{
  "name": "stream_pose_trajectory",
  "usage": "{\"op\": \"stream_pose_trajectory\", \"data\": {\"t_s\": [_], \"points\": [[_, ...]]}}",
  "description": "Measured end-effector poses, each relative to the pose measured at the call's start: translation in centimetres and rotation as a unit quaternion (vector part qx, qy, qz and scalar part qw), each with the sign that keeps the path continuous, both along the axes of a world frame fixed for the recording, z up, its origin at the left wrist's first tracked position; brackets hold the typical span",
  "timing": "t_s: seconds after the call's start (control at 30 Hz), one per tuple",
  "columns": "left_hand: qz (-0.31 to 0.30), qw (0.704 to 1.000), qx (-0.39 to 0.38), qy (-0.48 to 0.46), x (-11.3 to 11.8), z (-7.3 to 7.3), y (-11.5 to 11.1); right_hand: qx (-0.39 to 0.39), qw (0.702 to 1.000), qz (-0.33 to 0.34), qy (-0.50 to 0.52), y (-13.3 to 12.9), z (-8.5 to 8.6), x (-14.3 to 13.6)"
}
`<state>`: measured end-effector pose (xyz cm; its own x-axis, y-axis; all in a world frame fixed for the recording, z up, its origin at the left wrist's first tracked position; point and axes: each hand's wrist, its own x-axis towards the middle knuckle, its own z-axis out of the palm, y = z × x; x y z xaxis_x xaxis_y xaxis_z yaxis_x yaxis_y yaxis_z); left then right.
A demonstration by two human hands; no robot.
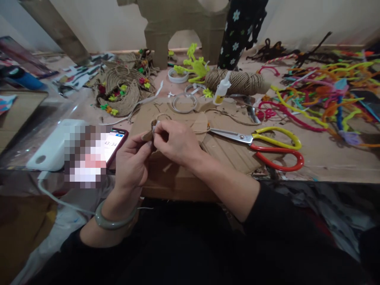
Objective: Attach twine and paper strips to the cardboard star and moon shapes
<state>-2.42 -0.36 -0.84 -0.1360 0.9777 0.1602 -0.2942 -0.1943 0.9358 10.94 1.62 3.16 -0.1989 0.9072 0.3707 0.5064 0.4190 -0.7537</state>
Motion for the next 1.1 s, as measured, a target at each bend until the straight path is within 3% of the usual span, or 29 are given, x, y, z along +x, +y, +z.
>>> {"op": "stream_pose_trajectory", "data": {"t_s": [1.1], "points": [[-0.009,0.999,0.016,0.049,-0.36,-0.42,-0.31,0.001,1.0,-0.019,-0.021,-0.41,0.38,-0.14]]}}
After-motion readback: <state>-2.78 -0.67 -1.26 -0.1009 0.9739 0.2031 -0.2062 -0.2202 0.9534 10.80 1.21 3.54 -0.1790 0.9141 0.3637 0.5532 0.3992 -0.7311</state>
